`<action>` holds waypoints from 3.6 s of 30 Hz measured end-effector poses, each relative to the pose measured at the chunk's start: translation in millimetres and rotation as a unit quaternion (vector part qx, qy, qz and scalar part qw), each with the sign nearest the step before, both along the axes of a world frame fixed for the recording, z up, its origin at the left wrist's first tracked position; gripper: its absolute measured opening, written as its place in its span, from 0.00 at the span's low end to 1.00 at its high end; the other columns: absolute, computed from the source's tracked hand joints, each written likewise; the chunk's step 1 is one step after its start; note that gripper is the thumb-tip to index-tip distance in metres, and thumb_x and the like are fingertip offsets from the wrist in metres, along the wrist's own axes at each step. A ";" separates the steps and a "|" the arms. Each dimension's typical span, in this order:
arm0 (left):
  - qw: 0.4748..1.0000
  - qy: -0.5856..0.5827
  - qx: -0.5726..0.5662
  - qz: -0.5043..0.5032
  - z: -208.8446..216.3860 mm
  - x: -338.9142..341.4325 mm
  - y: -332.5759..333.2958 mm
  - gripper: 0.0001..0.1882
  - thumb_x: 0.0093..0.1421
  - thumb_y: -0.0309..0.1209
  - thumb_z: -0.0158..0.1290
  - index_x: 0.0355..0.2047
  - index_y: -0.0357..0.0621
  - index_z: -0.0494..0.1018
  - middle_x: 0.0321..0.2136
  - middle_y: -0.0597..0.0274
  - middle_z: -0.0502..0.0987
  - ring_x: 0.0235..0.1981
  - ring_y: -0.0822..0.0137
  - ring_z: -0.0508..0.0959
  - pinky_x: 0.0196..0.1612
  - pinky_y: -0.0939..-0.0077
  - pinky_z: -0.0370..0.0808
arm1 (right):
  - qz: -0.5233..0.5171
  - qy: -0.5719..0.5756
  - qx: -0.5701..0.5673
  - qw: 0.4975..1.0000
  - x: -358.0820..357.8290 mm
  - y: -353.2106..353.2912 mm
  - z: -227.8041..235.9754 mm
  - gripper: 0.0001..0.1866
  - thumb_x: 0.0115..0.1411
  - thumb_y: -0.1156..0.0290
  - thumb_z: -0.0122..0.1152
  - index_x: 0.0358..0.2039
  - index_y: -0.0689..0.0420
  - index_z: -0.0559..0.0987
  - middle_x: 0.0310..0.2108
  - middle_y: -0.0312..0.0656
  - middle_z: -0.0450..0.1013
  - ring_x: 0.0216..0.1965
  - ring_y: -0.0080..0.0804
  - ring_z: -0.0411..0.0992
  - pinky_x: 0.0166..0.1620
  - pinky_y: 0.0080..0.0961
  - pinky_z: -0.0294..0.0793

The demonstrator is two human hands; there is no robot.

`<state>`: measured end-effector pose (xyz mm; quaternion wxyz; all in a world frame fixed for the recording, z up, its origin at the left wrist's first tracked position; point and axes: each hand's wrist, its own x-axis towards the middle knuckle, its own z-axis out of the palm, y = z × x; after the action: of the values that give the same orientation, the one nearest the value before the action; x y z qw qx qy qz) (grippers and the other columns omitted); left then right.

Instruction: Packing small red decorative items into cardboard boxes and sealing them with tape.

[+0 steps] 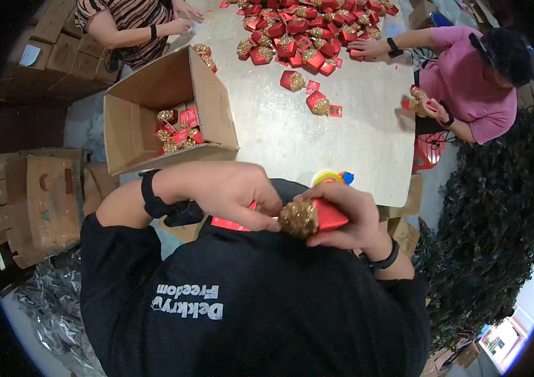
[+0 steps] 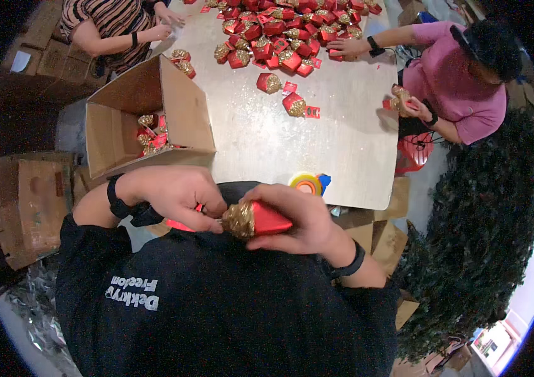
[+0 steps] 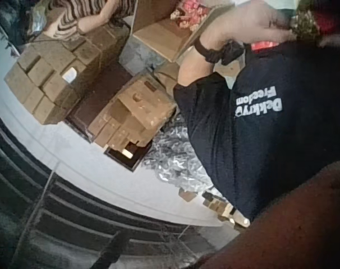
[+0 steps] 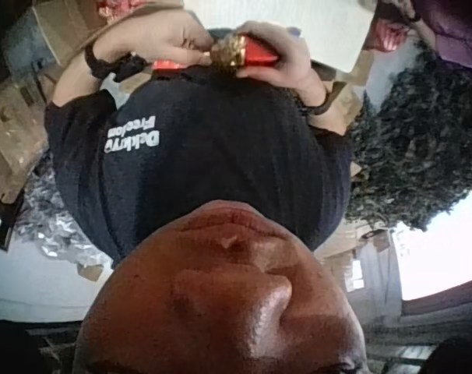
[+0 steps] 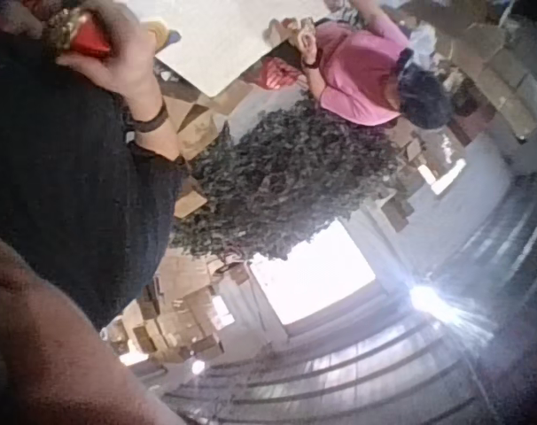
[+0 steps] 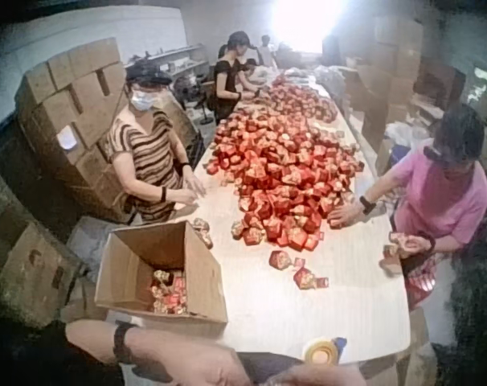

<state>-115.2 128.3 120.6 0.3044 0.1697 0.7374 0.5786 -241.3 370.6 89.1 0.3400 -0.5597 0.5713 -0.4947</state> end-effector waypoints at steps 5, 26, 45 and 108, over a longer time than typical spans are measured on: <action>0.997 0.013 0.058 -0.046 -6.7 3.5 1.0 0.23 0.67 0.40 0.51 0.21 0.34 0.69 0.16 0.49 0.69 0.19 0.52 0.68 0.27 0.60 0.67 | 0.051 0.039 -0.012 0.998 1.9 0.1 3.6 0.37 0.40 0.58 0.84 0.49 0.63 0.77 0.46 0.47 0.80 0.50 0.40 0.79 0.52 0.30 0.77; 0.806 -0.139 0.148 0.556 -115.0 -7.6 -3.8 0.23 0.74 0.45 0.42 0.37 0.38 0.79 0.24 0.71 0.73 0.26 0.80 0.73 0.32 0.82 0.73 | -0.303 -0.108 0.365 0.874 -63.4 -45.3 -371.4 0.31 0.58 0.48 0.67 0.39 0.70 0.79 0.30 0.50 0.79 0.30 0.39 0.80 0.38 0.34 0.79; 0.818 -0.094 0.296 0.485 -95.3 -10.5 7.2 0.16 0.71 0.31 0.44 0.48 0.33 0.77 0.36 0.57 0.80 0.35 0.72 0.78 0.43 0.77 0.76 | -0.039 -0.353 0.109 0.929 -28.2 -63.3 -71.0 0.13 0.66 0.71 0.61 0.47 0.65 0.76 0.39 0.38 0.79 0.38 0.19 0.76 0.44 0.19 0.75; 0.892 -0.017 0.098 0.442 -101.9 -14.8 23.4 0.13 0.69 0.27 0.51 0.52 0.36 0.72 0.39 0.64 0.81 0.37 0.80 0.77 0.45 0.82 0.74 | -0.166 -0.261 0.163 0.937 -25.8 -51.7 -85.1 0.19 0.56 0.73 0.71 0.46 0.60 0.74 0.21 0.31 0.74 0.22 0.13 0.67 0.26 0.15 0.64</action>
<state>-130.0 151.7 18.7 0.0118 -0.1547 0.6706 0.7255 -267.1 318.9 4.0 0.4767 -0.2447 0.6202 -0.5729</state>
